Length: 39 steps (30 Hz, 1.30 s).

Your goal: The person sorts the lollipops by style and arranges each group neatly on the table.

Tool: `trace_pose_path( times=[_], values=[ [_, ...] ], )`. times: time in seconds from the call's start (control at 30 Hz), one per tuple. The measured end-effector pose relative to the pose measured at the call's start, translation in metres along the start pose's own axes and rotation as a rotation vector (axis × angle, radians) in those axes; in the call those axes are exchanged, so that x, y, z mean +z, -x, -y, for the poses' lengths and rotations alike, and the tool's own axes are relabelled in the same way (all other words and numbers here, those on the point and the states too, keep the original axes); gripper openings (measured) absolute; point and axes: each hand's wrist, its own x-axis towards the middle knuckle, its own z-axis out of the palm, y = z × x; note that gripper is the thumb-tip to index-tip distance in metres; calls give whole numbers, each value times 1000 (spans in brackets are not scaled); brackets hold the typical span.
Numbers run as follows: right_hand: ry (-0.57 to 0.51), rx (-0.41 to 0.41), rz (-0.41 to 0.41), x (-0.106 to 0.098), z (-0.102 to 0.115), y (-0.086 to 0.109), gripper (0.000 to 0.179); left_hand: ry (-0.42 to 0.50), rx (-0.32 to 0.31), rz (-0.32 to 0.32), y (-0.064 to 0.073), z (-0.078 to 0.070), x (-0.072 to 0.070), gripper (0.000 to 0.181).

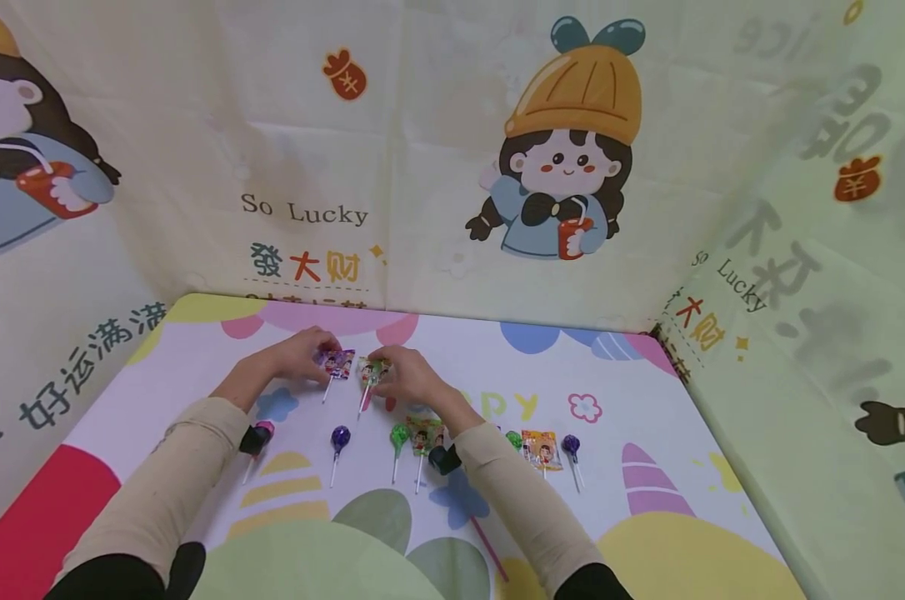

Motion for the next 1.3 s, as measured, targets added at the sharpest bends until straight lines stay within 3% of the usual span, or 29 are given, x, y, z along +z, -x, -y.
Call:
trace_pose_path(
  times=[0.47, 1.3],
  values=[
    [3, 38, 26, 1, -6, -19, 56, -2, -38, 12, 0, -1, 0, 62],
    [-18, 78, 32, 2, -10, -28, 55, 6, -42, 17, -2, 0, -2, 65]
  ],
)
